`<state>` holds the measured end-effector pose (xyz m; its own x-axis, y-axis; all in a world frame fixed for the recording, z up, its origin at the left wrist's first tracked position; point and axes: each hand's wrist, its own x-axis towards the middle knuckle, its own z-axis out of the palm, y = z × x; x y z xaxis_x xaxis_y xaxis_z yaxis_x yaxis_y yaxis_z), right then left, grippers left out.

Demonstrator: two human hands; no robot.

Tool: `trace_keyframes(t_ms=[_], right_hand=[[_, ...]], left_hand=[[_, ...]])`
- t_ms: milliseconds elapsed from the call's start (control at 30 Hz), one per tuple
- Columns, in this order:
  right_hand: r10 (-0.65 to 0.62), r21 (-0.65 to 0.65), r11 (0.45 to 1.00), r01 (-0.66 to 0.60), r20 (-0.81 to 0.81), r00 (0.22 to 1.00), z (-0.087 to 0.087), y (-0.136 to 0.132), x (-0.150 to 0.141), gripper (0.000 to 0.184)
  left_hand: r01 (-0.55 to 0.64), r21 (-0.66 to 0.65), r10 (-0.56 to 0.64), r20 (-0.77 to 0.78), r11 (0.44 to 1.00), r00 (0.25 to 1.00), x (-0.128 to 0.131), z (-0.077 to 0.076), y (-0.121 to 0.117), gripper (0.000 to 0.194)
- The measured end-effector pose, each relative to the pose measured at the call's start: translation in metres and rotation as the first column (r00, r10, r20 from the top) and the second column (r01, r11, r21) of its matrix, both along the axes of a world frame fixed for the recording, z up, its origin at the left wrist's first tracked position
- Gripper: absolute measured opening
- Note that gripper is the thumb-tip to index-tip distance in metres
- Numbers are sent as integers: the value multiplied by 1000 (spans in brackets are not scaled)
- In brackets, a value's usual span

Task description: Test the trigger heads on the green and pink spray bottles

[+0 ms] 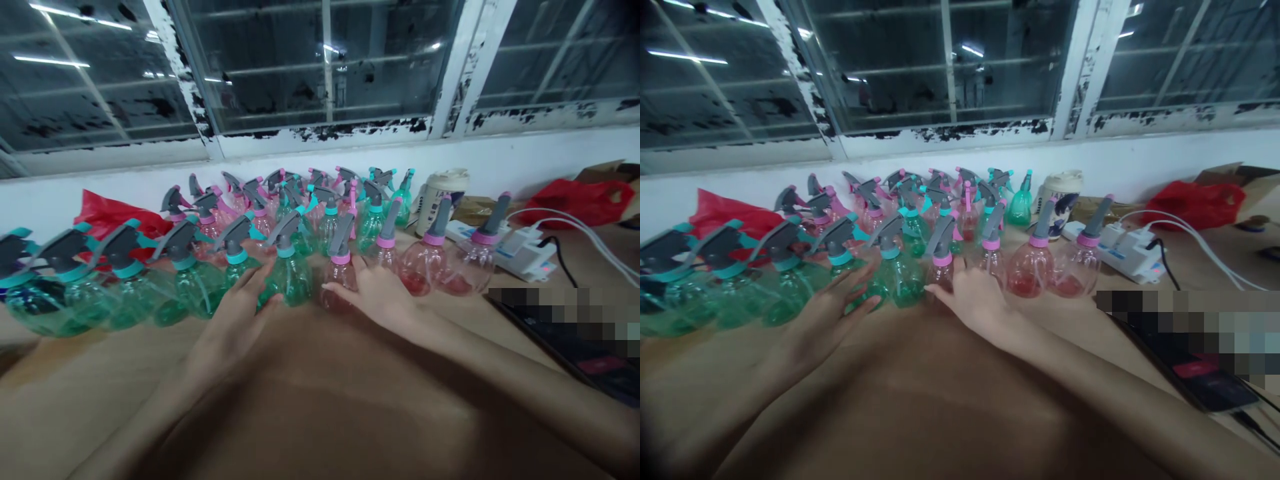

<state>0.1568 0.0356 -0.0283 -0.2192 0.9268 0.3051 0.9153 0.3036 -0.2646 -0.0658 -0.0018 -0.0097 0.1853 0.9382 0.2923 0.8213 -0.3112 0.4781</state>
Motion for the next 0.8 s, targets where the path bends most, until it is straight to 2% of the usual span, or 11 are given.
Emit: trace_keyframes(t_ms=[167, 267, 333, 433, 533, 667, 800], right_hand=[[72, 5, 997, -73, 48, 996, -2, -23, 9, 66], [155, 46, 987, -157, 44, 987, -2, -43, 18, 61], [190, 78, 978, -193, 37, 981, -2, -56, 23, 59], [225, 78, 972, -222, -31, 974, -3, -73, 28, 61], [244, 97, 968, -233, -122, 962, -7, -86, 28, 64], [240, 163, 964, -212, -183, 953, -17, -96, 24, 66], [271, 143, 959, -245, -205, 940, -27, -97, 20, 71]], left_hand=[[69, -169, -64, 34, 983, 997, 12, 1, -22, 48], [176, -232, -139, 169, 957, 976, 31, 0, -28, 54], [256, -202, -193, 286, 945, 939, 45, 2, -28, 65], [363, -145, -289, 373, 920, 882, 66, 7, -28, 73], [386, -114, -312, 405, 915, 859, 81, 12, -30, 78], [376, -38, -329, 410, 926, 851, 94, 11, -34, 59], [357, -8, -315, 455, 934, 833, 100, 8, -37, 37]])
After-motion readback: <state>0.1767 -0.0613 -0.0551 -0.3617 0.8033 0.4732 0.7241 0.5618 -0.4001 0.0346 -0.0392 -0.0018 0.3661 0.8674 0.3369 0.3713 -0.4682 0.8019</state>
